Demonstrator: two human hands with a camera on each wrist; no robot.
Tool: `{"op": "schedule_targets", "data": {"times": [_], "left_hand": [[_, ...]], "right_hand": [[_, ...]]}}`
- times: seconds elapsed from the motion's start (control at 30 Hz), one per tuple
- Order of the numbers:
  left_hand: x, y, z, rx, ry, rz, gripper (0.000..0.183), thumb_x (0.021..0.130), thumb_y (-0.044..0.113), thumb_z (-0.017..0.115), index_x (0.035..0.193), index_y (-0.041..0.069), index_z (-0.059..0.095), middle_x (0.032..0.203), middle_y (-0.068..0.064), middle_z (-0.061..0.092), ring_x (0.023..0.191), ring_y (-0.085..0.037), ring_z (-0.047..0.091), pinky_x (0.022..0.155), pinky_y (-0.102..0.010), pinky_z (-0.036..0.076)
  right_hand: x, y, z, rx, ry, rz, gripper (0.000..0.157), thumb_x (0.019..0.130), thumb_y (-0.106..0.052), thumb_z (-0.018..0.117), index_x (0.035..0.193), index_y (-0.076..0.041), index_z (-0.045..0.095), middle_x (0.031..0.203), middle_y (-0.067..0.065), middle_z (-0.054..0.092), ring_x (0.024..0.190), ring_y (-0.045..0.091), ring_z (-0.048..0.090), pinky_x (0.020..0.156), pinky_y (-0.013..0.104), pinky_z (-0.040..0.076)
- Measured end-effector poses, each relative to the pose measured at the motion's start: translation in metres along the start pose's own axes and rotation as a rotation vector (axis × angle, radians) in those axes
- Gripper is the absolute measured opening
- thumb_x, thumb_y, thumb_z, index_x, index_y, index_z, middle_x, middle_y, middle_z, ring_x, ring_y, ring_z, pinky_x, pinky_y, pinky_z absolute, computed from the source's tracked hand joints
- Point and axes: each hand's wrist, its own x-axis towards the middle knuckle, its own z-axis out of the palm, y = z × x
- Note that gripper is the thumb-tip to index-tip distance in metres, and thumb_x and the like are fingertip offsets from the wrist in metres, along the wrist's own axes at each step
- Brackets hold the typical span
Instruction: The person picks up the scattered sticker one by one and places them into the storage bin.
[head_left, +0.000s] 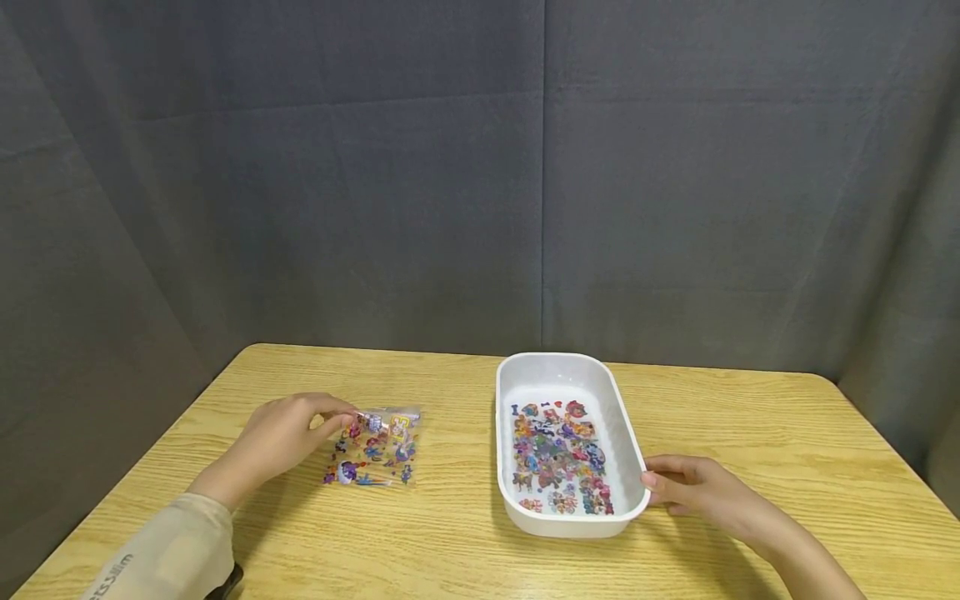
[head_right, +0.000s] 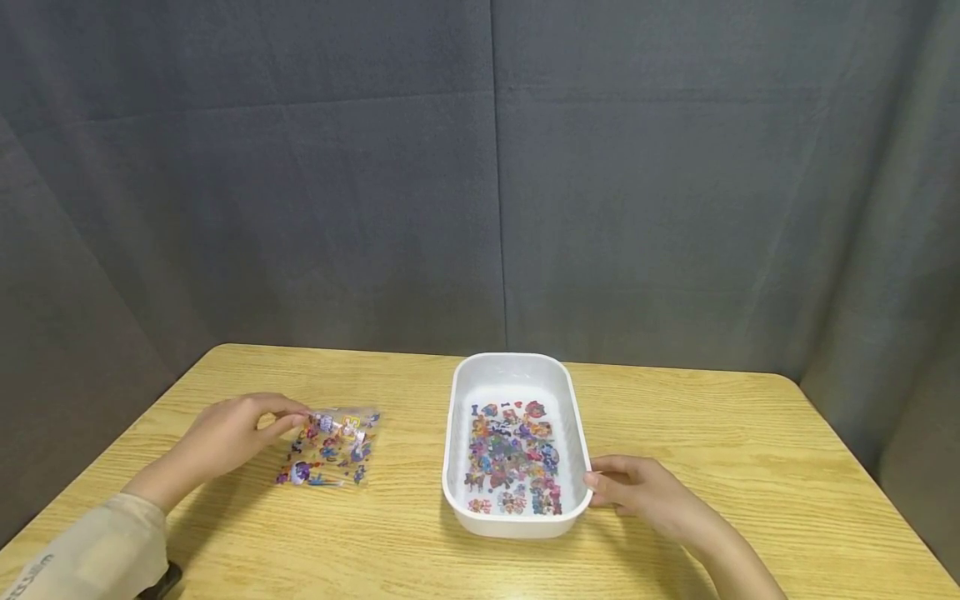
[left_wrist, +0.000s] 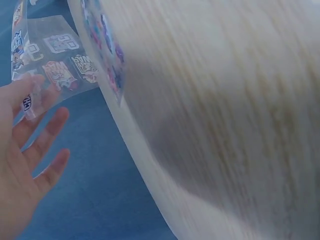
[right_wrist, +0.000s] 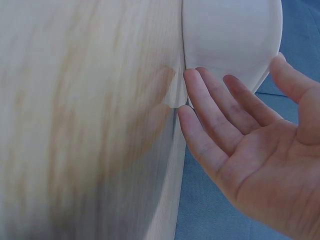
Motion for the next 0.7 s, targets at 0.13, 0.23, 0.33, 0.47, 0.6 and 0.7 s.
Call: {"op": "schedule_targets", "data": {"times": [0.13,0.23,0.33,0.47,0.6,0.7], "left_hand": [[0.001,0.002,-0.002,-0.005,0.011,0.004,0.024,0.098,0.039,0.061,0.111,0.026,0.076,0.111,0.002,0.073,0.094,-0.023,0.069,0.073,-0.048,0.055],[0.001,0.005,-0.003,-0.001,0.026,0.003,0.024,0.098,0.038,0.062,0.112,0.025,0.076,0.112,0.002,0.072,0.096,-0.024,0.069,0.074,-0.049,0.055],[0.002,0.009,-0.003,0.007,0.049,0.013,0.024,0.098,0.037,0.063,0.113,0.024,0.076,0.112,0.001,0.072,0.097,-0.024,0.069,0.073,-0.048,0.055],[0.004,0.017,-0.003,0.017,0.080,0.028,0.024,0.098,0.037,0.063,0.114,0.025,0.076,0.113,0.002,0.072,0.098,-0.024,0.069,0.072,-0.046,0.055],[0.007,0.027,-0.003,0.011,0.096,0.041,0.023,0.098,0.036,0.063,0.115,0.025,0.076,0.112,0.004,0.072,0.099,-0.023,0.068,0.076,-0.048,0.055],[0.009,0.035,-0.003,0.012,0.104,0.060,0.023,0.098,0.034,0.064,0.115,0.024,0.075,0.111,0.004,0.072,0.099,-0.023,0.068,0.078,-0.049,0.055]], "right_hand": [[0.000,0.000,0.000,-0.003,0.004,0.002,0.062,0.103,-0.030,0.055,0.137,0.020,0.042,0.122,0.026,0.064,0.112,0.039,0.063,0.087,0.052,0.054],[0.001,0.000,0.000,-0.005,0.004,0.000,0.062,0.103,-0.030,0.055,0.137,0.020,0.042,0.122,0.026,0.064,0.112,0.039,0.063,0.087,0.052,0.054],[0.000,0.000,0.000,-0.003,0.005,0.004,0.062,0.103,-0.030,0.055,0.137,0.020,0.042,0.121,0.026,0.064,0.112,0.039,0.063,0.087,0.052,0.054],[0.000,0.000,0.001,0.002,0.006,0.012,0.062,0.103,-0.030,0.055,0.137,0.020,0.041,0.121,0.026,0.065,0.111,0.038,0.063,0.087,0.052,0.054],[0.000,0.000,0.001,0.005,0.004,0.010,0.062,0.103,-0.030,0.055,0.137,0.020,0.041,0.120,0.026,0.065,0.111,0.037,0.064,0.088,0.052,0.053],[-0.001,0.000,0.001,0.007,0.005,0.013,0.062,0.103,-0.030,0.055,0.138,0.020,0.041,0.120,0.025,0.065,0.111,0.037,0.064,0.088,0.051,0.053]]}}
